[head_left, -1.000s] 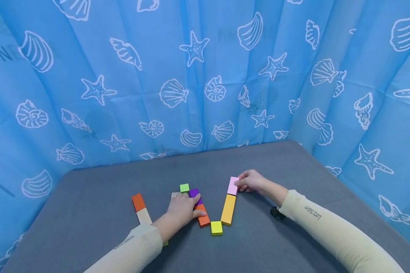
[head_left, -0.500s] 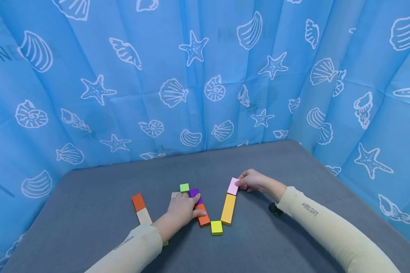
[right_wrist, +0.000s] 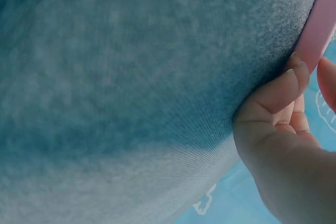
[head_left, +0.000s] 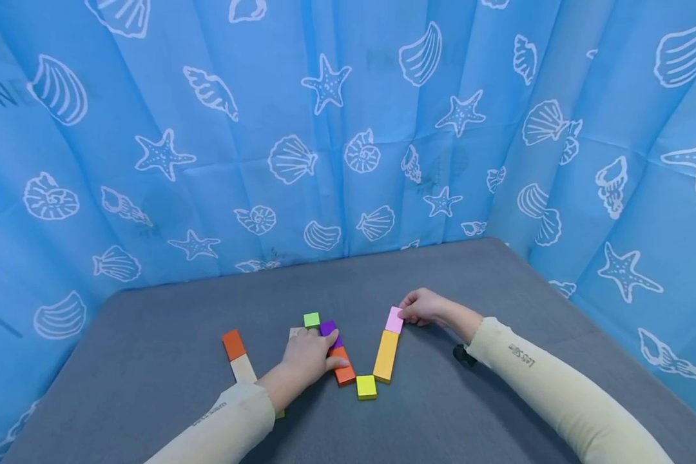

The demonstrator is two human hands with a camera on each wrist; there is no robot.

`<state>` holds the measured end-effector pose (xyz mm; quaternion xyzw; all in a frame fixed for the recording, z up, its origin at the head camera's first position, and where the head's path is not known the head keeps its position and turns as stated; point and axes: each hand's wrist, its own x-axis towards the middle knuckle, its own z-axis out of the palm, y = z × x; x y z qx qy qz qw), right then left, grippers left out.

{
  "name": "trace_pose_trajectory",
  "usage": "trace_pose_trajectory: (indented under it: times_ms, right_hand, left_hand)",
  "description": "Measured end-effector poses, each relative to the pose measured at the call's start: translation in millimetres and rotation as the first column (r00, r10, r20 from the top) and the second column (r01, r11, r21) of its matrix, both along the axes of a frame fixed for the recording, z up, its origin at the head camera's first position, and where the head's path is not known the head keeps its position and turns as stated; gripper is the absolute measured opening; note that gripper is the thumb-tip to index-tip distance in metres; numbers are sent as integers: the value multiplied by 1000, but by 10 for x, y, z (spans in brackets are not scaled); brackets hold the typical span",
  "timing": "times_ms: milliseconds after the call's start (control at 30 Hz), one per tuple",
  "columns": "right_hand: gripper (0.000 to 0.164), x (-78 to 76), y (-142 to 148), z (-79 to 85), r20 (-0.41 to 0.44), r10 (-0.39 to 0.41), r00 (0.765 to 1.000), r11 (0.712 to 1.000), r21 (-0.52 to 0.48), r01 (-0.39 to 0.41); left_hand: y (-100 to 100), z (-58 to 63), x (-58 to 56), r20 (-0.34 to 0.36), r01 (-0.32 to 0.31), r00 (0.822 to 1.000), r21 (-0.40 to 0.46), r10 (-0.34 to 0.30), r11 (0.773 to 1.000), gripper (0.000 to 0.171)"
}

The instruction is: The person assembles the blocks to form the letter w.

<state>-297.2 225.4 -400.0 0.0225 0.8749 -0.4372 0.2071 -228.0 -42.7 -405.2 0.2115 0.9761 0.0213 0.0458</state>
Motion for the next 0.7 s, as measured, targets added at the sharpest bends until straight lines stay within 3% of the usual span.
trace_pose_trajectory:
  times_ms: [400, 700]
  right_hand:
    - [14, -15, -97, -7, -23, -17, 1000, 1000, 18, 18]
    - [12, -54, -162, -38, -22, -68, 997, 996, 52, 69]
  left_hand:
    - [-16, -6, -70, 1, 9, 1000, 2, -9, 1000, 67]
    - [-20, 21, -88, 56, -8, 998, 92, 3, 996, 66]
